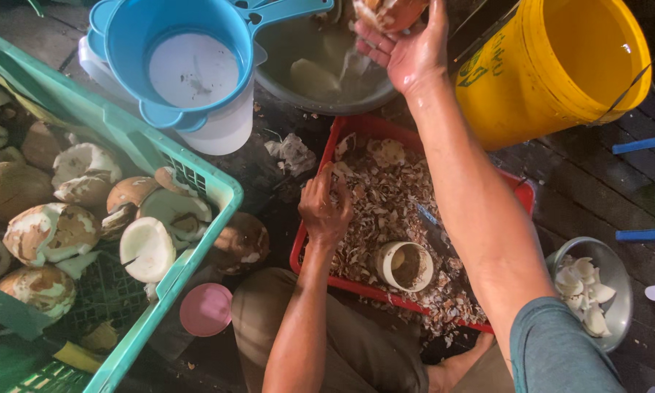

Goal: The person sits on the floor and uses a knife to peel the husk off a coconut, rotating it to remove the outer layer. After peeling, the person splits the coconut and places the halves into a nearby container.

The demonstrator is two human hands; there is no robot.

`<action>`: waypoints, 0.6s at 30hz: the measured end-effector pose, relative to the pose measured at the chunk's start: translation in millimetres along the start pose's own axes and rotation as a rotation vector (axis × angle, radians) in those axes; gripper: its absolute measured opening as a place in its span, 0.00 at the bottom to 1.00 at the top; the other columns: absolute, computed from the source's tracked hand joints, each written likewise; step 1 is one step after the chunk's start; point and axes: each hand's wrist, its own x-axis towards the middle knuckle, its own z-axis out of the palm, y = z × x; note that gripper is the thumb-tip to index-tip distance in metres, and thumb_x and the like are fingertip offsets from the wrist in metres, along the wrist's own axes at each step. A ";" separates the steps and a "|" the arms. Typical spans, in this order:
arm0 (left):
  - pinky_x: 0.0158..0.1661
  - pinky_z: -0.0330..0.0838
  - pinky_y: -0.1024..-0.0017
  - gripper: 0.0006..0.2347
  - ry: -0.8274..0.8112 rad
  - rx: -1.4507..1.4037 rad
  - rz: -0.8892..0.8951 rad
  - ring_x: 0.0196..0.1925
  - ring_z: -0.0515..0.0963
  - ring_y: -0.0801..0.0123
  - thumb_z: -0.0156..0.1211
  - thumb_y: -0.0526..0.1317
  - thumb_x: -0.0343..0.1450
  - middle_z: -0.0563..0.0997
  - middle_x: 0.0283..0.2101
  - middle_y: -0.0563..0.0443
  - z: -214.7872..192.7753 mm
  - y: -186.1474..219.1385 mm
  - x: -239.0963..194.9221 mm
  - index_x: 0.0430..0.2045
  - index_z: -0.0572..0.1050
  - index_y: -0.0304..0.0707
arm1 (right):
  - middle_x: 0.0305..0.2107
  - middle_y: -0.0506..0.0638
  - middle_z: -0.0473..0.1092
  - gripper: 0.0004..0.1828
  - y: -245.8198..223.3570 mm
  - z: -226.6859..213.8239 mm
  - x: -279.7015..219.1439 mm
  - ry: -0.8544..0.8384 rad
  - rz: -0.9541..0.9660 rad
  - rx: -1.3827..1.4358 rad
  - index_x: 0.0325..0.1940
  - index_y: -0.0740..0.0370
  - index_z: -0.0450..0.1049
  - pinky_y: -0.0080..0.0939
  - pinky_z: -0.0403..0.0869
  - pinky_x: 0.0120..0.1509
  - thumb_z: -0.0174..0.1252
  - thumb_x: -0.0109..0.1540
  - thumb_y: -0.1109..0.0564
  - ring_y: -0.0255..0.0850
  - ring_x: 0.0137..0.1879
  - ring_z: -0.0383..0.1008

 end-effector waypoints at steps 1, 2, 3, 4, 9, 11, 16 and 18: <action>0.39 0.74 0.60 0.15 0.000 0.000 -0.008 0.35 0.81 0.56 0.62 0.32 0.71 0.81 0.34 0.43 -0.1 0.2 -0.3 0.52 0.75 0.30 | 0.60 0.64 0.74 0.55 -1.7 -1.5 -0.2 0.018 -0.003 0.021 0.71 0.68 0.63 0.61 0.77 0.68 0.43 0.59 0.19 0.55 0.61 0.80; 0.39 0.74 0.60 0.15 -0.002 0.000 -0.013 0.35 0.80 0.56 0.62 0.32 0.71 0.81 0.34 0.43 -0.1 0.4 -0.5 0.52 0.75 0.31 | 0.61 0.64 0.73 0.55 -4.0 -3.1 -1.2 0.038 -0.010 0.042 0.71 0.68 0.61 0.62 0.77 0.70 0.43 0.58 0.20 0.57 0.63 0.79; 0.40 0.74 0.60 0.15 0.008 0.003 0.006 0.36 0.81 0.56 0.62 0.32 0.71 0.81 0.34 0.43 -0.2 0.4 -1.0 0.52 0.75 0.30 | 0.61 0.65 0.72 0.55 -6.3 -4.5 -2.7 0.057 -0.017 0.064 0.71 0.67 0.60 0.63 0.77 0.71 0.42 0.57 0.20 0.58 0.65 0.78; 0.40 0.74 0.60 0.15 0.017 0.005 0.027 0.36 0.81 0.55 0.61 0.32 0.71 0.81 0.35 0.42 -0.3 0.3 -1.4 0.52 0.74 0.30 | 0.62 0.66 0.72 0.56 -9.0 -6.0 -5.2 0.042 -0.008 0.069 0.72 0.68 0.60 0.63 0.76 0.72 0.41 0.58 0.19 0.58 0.66 0.78; 0.39 0.74 0.59 0.14 0.017 0.039 0.054 0.35 0.81 0.54 0.61 0.32 0.72 0.80 0.32 0.43 1.3 -2.9 -3.9 0.52 0.75 0.28 | 0.63 0.64 0.72 0.58 -22.1 -8.0 -16.6 -0.042 0.010 0.011 0.73 0.67 0.62 0.63 0.73 0.71 0.38 0.59 0.16 0.56 0.68 0.77; 0.40 0.74 0.59 0.15 0.036 0.037 0.058 0.36 0.81 0.54 0.61 0.32 0.72 0.80 0.32 0.43 2.8 -6.9 -5.2 0.53 0.75 0.29 | 0.63 0.64 0.72 0.59 -25.8 -7.2 -20.1 -0.085 0.025 0.021 0.73 0.67 0.62 0.63 0.73 0.73 0.37 0.59 0.16 0.56 0.68 0.76; 0.41 0.75 0.59 0.14 0.003 0.097 0.087 0.37 0.81 0.55 0.60 0.33 0.74 0.80 0.32 0.44 7.6 -15.3 -10.3 0.54 0.74 0.28 | 0.64 0.63 0.72 0.55 -29.2 -6.4 -32.3 -0.132 0.040 0.049 0.74 0.68 0.64 0.61 0.72 0.77 0.37 0.60 0.20 0.56 0.69 0.75; 0.41 0.75 0.59 0.14 -0.015 0.111 0.096 0.37 0.81 0.54 0.60 0.34 0.75 0.80 0.33 0.43 8.2 -16.6 -10.5 0.55 0.74 0.28 | 0.63 0.64 0.73 0.56 -29.9 -4.7 -36.7 -0.158 0.060 0.088 0.73 0.70 0.65 0.60 0.71 0.78 0.36 0.61 0.20 0.56 0.69 0.75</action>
